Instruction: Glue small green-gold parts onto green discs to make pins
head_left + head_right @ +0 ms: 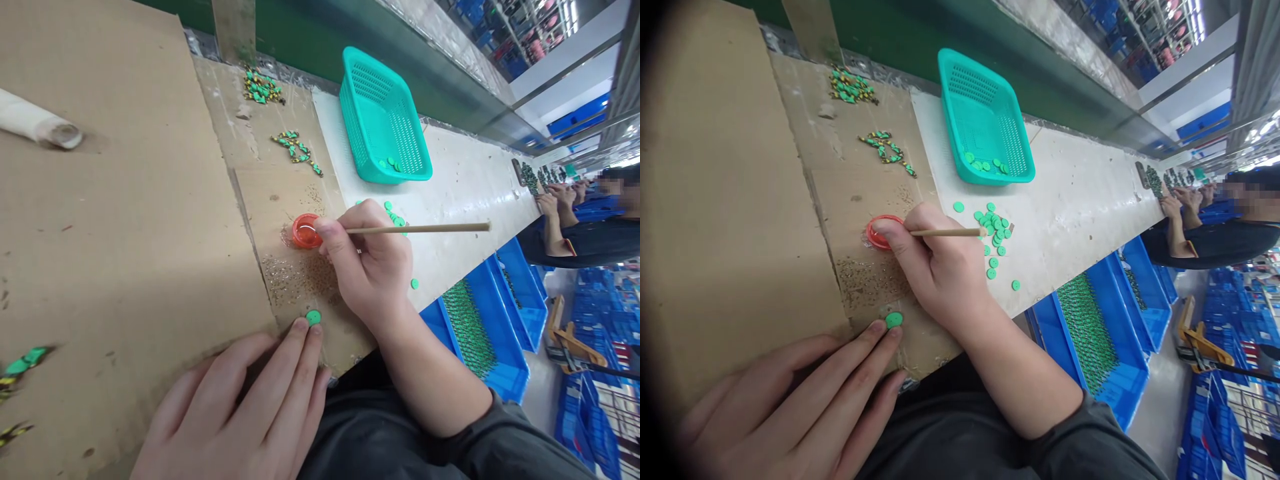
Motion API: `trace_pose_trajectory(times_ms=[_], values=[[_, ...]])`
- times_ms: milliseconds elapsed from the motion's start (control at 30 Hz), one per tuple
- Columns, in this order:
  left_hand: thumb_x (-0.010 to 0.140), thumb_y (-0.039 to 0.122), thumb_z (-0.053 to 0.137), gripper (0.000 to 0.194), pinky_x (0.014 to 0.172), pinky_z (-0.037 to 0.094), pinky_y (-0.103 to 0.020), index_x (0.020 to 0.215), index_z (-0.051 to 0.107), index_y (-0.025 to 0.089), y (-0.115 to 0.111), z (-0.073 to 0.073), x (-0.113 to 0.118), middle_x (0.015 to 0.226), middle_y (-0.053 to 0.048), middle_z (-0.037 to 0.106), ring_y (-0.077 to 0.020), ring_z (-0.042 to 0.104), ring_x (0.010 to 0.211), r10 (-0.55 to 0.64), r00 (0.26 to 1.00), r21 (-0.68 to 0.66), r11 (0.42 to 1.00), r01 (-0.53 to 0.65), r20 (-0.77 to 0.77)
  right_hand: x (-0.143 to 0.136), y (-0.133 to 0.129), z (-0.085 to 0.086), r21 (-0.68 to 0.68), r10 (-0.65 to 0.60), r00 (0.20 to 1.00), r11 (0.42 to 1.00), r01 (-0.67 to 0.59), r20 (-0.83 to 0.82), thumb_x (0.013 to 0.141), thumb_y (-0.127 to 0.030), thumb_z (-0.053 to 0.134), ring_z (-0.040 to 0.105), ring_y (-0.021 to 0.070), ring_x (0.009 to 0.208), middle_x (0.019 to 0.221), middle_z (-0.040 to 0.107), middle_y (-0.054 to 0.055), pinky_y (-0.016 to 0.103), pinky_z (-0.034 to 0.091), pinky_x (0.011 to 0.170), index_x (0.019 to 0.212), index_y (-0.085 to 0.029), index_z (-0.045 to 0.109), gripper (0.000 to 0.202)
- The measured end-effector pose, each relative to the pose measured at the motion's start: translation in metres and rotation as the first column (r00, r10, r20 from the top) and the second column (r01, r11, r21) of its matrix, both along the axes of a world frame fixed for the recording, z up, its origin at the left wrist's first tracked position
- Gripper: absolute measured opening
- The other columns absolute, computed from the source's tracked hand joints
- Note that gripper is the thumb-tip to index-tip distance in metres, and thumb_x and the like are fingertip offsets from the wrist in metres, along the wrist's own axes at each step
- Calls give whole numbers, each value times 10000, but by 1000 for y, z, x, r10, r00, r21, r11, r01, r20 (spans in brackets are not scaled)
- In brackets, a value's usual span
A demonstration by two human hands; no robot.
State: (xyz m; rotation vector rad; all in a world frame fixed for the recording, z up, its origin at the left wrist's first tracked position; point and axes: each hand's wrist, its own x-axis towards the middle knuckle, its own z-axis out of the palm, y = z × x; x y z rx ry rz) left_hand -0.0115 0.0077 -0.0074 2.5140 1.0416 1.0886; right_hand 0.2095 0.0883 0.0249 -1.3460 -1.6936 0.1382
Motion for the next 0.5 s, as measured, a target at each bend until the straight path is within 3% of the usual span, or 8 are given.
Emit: trace_pose_trajectory(times_ms=[333,500], values=[[1195,234,726,301,864,474,-502,1451,815,104,3,2,0,1352,-64,924,-299,701,1079,-14,1000,37,999,14,-5,0,-1,1,6,2,1000,1000,-2,3,1262,-317,745,580,109,668,759,574,-71,301,442,621,877,-271,551,433],[1194,232,726,316,886,482,-512,1458,802,76,5,4,-1,1375,-92,918,-324,689,1096,-49,998,42,998,50,-37,-3,-3,2,31,-23,1000,999,23,-5,1283,-356,703,618,127,665,785,610,-57,317,497,631,915,-284,579,396]])
